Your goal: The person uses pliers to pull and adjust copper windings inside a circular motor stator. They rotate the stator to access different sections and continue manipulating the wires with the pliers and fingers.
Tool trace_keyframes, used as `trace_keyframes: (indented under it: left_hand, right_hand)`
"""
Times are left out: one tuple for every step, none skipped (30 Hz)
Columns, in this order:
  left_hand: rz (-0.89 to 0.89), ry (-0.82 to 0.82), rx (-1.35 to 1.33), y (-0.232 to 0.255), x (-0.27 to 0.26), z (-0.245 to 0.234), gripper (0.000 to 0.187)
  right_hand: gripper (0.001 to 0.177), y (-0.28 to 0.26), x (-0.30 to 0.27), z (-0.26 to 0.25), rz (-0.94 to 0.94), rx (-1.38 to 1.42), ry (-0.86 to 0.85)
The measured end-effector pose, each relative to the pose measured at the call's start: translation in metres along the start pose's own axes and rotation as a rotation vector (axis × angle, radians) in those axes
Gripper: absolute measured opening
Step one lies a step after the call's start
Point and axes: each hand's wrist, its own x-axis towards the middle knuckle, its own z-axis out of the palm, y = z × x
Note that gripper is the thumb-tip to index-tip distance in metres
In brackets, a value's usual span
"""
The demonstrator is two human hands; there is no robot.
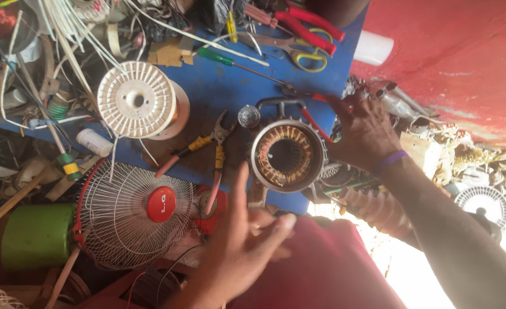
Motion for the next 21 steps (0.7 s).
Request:
trace_keyframes:
  left_hand:
    - [0.059, 0.065, 0.27, -0.001, 0.0, -0.011, 0.111]
    - [0.122, 0.133, 0.537, -0.003, 0.005, -0.022, 0.108]
    - [0.183, 0.203, 0.803, -0.006, 0.007, -0.033, 0.106]
    - [0.34, 0.209, 0.867, -0.011, 0.011, -0.04, 0.112]
    - [0.496, 0.21, 0.929, -0.017, 0.02, -0.046, 0.118]
    - [0.648, 0.205, 0.991, -0.025, 0.029, -0.052, 0.124]
    - [0.643, 0.262, 1.081, -0.033, 0.039, -0.061, 0.127]
    - [0.632, 0.317, 1.17, -0.042, 0.048, -0.069, 0.131]
    - [0.621, 0.372, 1.258, -0.052, 0.057, -0.079, 0.135]
    - [0.673, 0.392, 1.297, -0.061, 0.066, -0.088, 0.126]
    - [0.725, 0.412, 1.335, -0.07, 0.072, -0.097, 0.117]
    - [0.772, 0.435, 1.374, -0.08, 0.075, -0.104, 0.108]
    - [0.734, 0.438, 1.368, -0.09, 0.075, -0.108, 0.103]
    - [0.703, 0.44, 1.366, -0.096, 0.078, -0.112, 0.098]
    - [0.673, 0.443, 1.364, -0.1, 0.081, -0.116, 0.094]
    - [0.655, 0.47, 1.407, -0.1, 0.083, -0.123, 0.082]
    - [0.637, 0.497, 1.45, -0.098, 0.085, -0.132, 0.071]
    - [0.619, 0.522, 1.49, -0.098, 0.089, -0.135, 0.06]
    - [0.608, 0.554, 1.457, -0.1, 0.093, -0.133, 0.058]
    - [0.598, 0.594, 1.427, -0.099, 0.097, -0.129, 0.056]
    - [0.588, 0.634, 1.396, -0.098, 0.101, -0.125, 0.054]
  right_hand:
    - [0.095, 0.004, -0.007, 0.002, 0.064, 0.113, -0.014]
    - [0.089, 0.01, -0.014, 0.003, 0.124, 0.222, -0.027]
    - [0.083, 0.015, -0.022, 0.006, 0.184, 0.331, -0.04]
    - [0.079, 0.021, -0.027, 0.008, 0.299, 0.553, -0.075]
    - [0.076, 0.027, -0.036, 0.01, 0.411, 0.776, -0.113]
    - [0.073, 0.034, -0.048, 0.011, 0.523, 1.002, -0.16]
    - [0.069, 0.043, -0.063, 0.009, 0.578, 1.316, -0.183]
    - [0.065, 0.049, -0.082, 0.007, 0.631, 1.632, -0.209]
    - [0.054, 0.051, -0.105, 0.007, 0.397, 1.151, -0.151]
    - [0.044, 0.056, -0.126, 0.002, 0.173, 0.665, -0.085]
    - [0.047, 0.059, -0.144, -0.001, 0.11, 0.519, -0.059]
    - [0.051, 0.058, -0.158, -0.004, 0.103, 0.555, -0.067]
    - [0.055, 0.055, -0.167, -0.006, 0.16, 0.764, -0.106]
    - [0.059, 0.051, -0.171, -0.007, 0.271, 1.172, -0.158]
    - [0.063, 0.045, -0.172, -0.009, 0.419, 1.587, -0.183]
    - [0.067, 0.04, -0.17, -0.012, 0.398, 1.751, -0.204]
    - [0.071, 0.032, -0.168, -0.014, 0.355, 1.875, -0.228]
    - [0.075, 0.025, -0.168, -0.017, 0.309, 1.996, -0.255]
    - [0.08, 0.019, -0.168, -0.02, 0.241, 2.068, -0.288]
    - [0.084, 0.012, -0.164, -0.022, 0.17, 2.139, -0.324]
    - [0.088, 0.007, -0.161, -0.024, 0.101, 2.217, -0.364]
